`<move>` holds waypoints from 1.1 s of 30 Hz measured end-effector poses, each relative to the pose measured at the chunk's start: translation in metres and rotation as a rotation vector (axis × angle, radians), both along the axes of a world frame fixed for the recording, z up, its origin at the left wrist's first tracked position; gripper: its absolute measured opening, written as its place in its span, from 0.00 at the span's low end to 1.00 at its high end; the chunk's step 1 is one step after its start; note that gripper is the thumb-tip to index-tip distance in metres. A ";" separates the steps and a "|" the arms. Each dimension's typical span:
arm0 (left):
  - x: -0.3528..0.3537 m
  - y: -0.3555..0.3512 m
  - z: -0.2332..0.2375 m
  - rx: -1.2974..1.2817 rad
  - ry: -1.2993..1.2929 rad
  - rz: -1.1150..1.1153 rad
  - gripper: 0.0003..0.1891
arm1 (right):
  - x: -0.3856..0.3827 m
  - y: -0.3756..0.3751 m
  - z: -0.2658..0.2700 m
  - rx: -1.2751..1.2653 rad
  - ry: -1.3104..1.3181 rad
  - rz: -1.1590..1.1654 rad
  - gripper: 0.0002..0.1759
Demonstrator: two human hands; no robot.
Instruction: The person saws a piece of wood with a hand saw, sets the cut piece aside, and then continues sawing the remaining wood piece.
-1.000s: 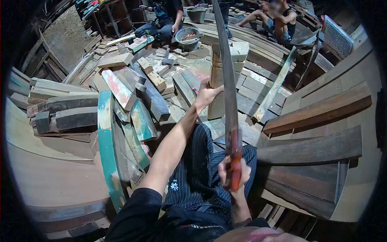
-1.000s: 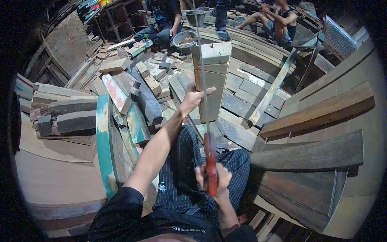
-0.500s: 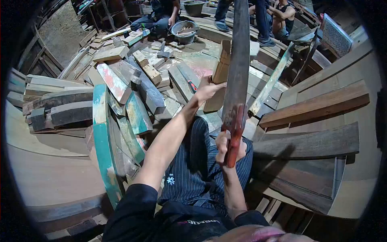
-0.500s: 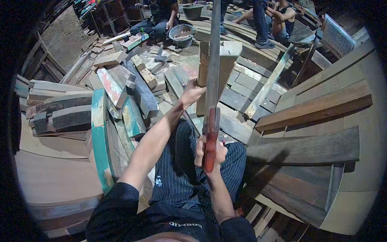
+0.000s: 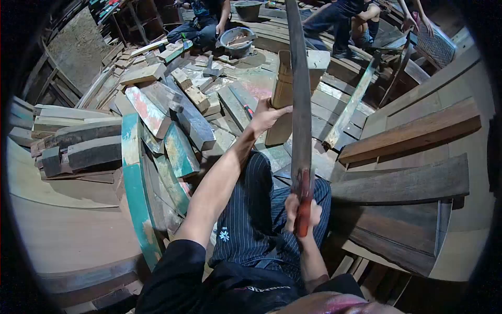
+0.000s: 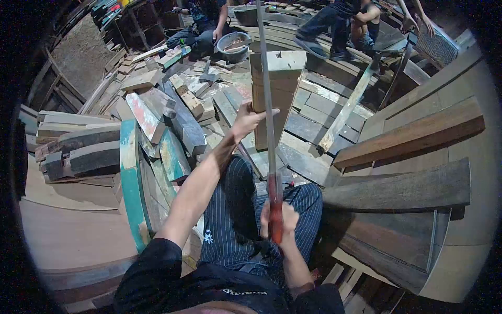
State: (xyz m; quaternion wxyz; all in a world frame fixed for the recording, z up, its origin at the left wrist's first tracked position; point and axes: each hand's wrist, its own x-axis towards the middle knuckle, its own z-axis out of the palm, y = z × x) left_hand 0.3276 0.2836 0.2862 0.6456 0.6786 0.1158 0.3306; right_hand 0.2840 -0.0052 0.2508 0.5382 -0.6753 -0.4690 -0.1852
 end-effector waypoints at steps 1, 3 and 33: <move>-0.008 -0.010 0.016 0.050 0.089 0.041 0.15 | 0.008 0.016 0.012 0.054 0.011 -0.002 0.09; -0.004 -0.001 0.006 0.034 -0.027 0.006 0.15 | 0.015 0.039 0.041 0.147 0.216 0.160 0.07; 0.003 0.013 -0.002 0.031 0.010 0.088 0.16 | -0.047 -0.045 0.005 -0.275 0.250 0.162 0.07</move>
